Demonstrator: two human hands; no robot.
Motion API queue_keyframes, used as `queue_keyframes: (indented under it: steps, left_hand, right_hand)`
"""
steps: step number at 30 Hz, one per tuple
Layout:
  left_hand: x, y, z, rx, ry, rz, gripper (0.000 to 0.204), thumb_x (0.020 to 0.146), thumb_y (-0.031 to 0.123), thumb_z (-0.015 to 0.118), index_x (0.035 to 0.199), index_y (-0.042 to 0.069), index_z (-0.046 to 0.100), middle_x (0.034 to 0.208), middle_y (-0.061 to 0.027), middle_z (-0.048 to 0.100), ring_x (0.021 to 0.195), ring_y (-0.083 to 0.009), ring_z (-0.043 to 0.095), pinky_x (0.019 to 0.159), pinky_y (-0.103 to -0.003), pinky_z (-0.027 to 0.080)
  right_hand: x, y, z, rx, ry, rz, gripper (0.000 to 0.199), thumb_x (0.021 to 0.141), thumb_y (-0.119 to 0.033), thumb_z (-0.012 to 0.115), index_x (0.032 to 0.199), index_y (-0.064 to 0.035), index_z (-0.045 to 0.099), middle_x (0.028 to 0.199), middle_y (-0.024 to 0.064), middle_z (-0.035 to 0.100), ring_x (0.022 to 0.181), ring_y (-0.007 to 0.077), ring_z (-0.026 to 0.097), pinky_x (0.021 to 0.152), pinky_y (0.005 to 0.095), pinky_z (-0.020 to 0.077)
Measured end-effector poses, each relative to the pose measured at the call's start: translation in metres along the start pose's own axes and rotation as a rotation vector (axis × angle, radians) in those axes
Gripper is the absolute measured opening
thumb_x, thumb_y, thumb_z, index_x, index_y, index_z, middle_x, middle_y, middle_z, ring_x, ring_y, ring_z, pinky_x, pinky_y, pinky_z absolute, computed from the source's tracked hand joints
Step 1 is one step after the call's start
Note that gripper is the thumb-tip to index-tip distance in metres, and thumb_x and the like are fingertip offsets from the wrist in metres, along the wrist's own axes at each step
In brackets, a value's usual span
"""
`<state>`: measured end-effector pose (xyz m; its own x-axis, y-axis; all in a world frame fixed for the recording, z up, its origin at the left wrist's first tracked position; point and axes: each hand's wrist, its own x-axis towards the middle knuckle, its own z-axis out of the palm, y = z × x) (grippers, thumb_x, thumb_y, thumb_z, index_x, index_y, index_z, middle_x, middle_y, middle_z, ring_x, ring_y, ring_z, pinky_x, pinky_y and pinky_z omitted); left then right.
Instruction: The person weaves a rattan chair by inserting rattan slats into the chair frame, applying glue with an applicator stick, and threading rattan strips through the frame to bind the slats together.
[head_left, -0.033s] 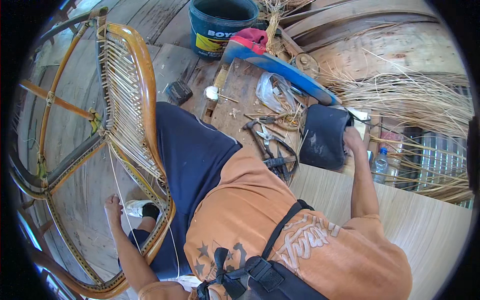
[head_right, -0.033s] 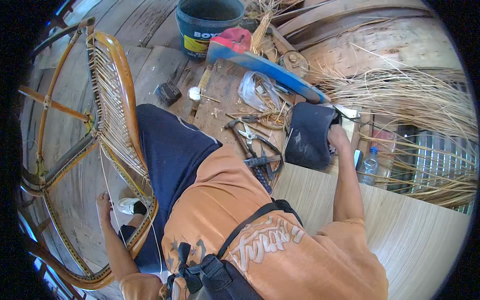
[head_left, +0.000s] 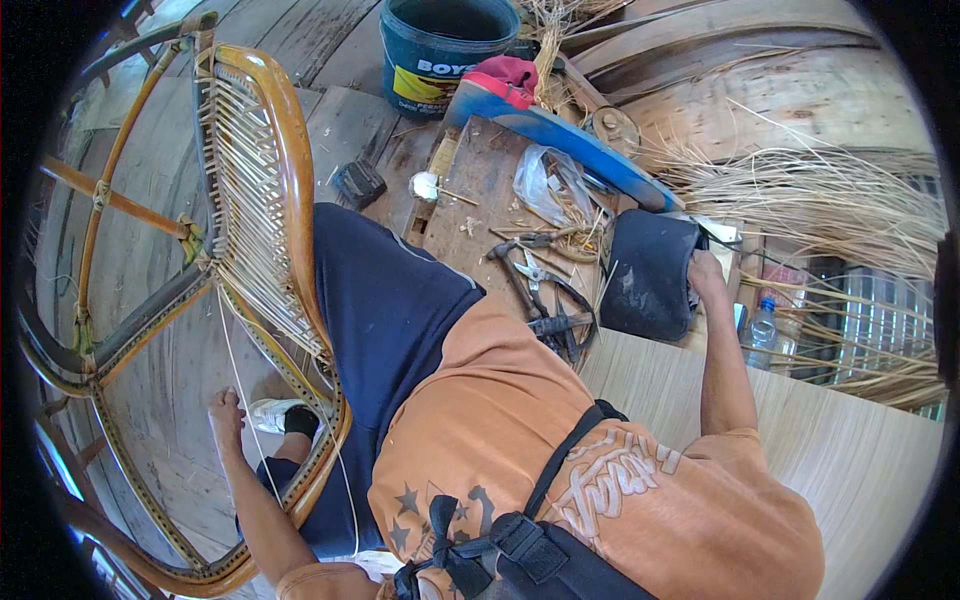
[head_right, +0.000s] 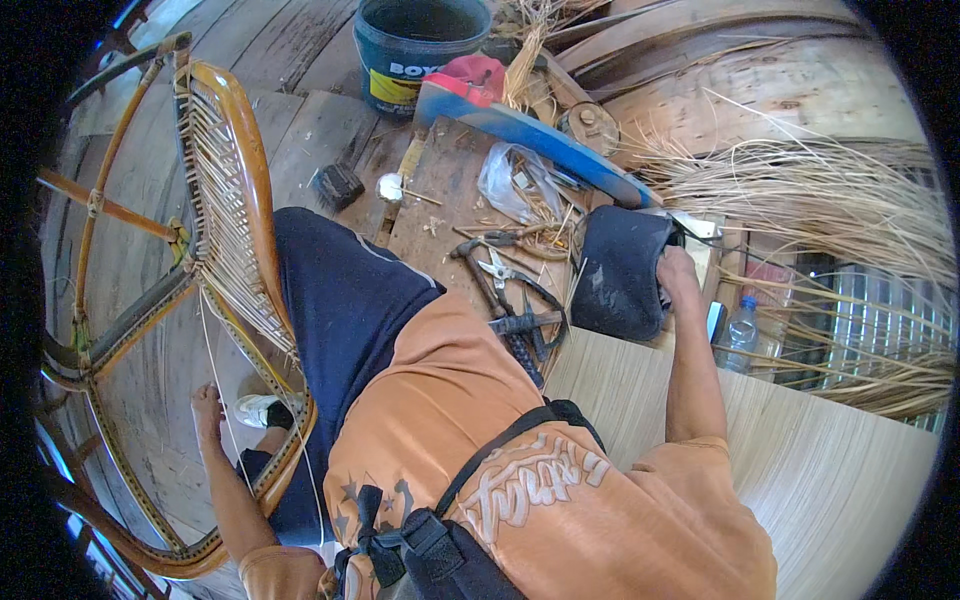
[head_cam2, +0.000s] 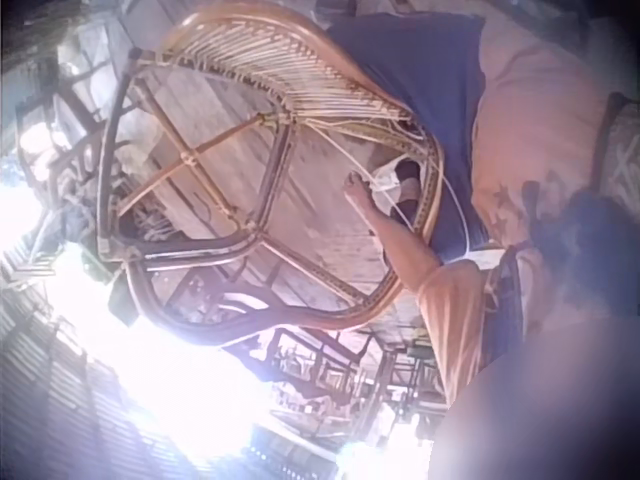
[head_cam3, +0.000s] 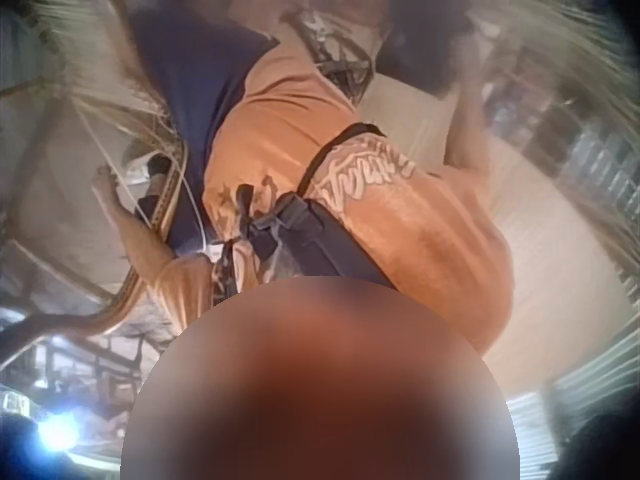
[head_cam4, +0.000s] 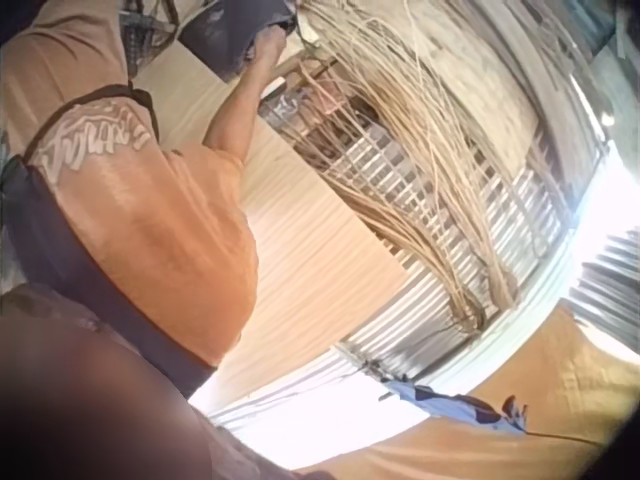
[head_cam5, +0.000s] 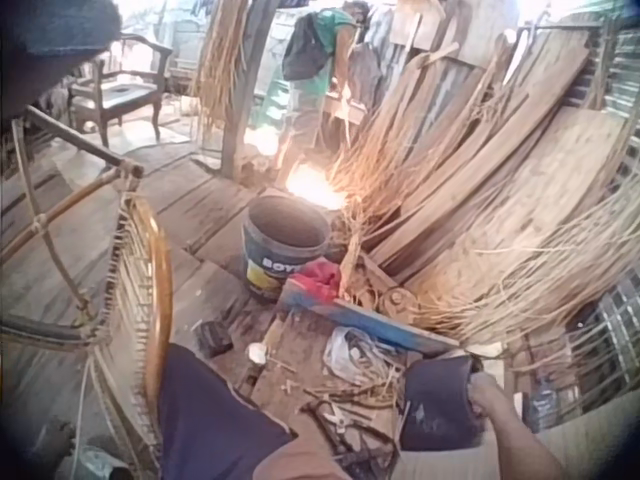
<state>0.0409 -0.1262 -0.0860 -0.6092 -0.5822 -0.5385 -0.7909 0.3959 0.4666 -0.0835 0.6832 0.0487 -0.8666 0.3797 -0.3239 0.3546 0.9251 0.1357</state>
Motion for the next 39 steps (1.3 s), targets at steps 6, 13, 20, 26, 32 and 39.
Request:
queue_keyframes:
  steps: [6,13,20,26,32,39]
  left_hand:
    - [-0.003,0.014,0.001,0.044,-0.051,-0.017,0.036,0.084,0.025,0.048,0.108,-0.001,0.057,0.076,-0.0097,0.060,0.052,-0.0153,0.055,0.040,-0.027,0.040]
    - [0.006,0.004,0.009,0.059,-0.052,0.006,0.037,0.084,0.025,0.048,0.109,-0.001,0.057,0.076,-0.0111,0.061,0.053,-0.0167,0.055,0.046,-0.028,0.043]
    - [0.002,-0.004,0.007,0.061,-0.055,0.001,0.040,0.083,0.025,0.049,0.110,-0.004,0.056,0.078,-0.0135,0.061,0.055,-0.0182,0.056,0.050,-0.030,0.045]
    - [0.018,-0.031,0.013,0.117,-0.031,0.083,0.041,0.083,0.024,0.048,0.109,-0.005,0.056,0.084,-0.0178,0.062,0.057,-0.0198,0.057,0.053,-0.030,0.046]
    - [0.019,-0.026,0.019,0.142,-0.033,0.086,0.040,0.083,0.024,0.047,0.110,-0.003,0.057,0.077,-0.0146,0.061,0.052,-0.0167,0.053,0.049,-0.030,0.044]
    - [0.009,-0.021,0.006,0.109,-0.017,0.000,0.036,0.085,0.024,0.047,0.108,0.000,0.059,0.065,-0.0079,0.057,0.047,-0.0134,0.049,0.041,-0.027,0.040]
  right_hand:
    - [0.002,-0.017,-0.001,0.082,0.166,-0.136,0.022,0.079,-0.007,0.046,0.095,0.0006,0.059,0.094,0.0271,0.058,0.092,0.0395,0.055,0.078,0.0420,0.0436]
    - [0.035,-0.008,0.022,1.287,0.013,0.226,0.023,0.081,-0.010,0.056,0.100,0.0025,0.059,0.088,0.0089,0.061,0.075,0.0185,0.058,0.064,0.0295,0.0473]
    - [0.045,-0.047,0.024,1.258,-0.089,0.239,0.022,0.081,-0.011,0.056,0.099,0.0024,0.059,0.088,0.0090,0.061,0.075,0.0185,0.058,0.066,0.0296,0.0467]
    - [0.049,-0.055,0.023,1.219,-0.178,0.273,0.022,0.081,-0.012,0.056,0.098,0.0023,0.060,0.088,0.0091,0.061,0.076,0.0185,0.057,0.067,0.0298,0.0462]
    - [0.040,-0.053,0.020,1.212,-0.205,0.336,0.022,0.081,-0.013,0.056,0.097,0.0022,0.061,0.088,0.0092,0.061,0.076,0.0185,0.057,0.068,0.0299,0.0456]
    - [0.014,-0.034,0.008,1.256,-0.194,0.410,0.023,0.081,-0.014,0.055,0.096,0.0020,0.061,0.088,0.0093,0.061,0.076,0.0185,0.056,0.070,0.0300,0.0450]
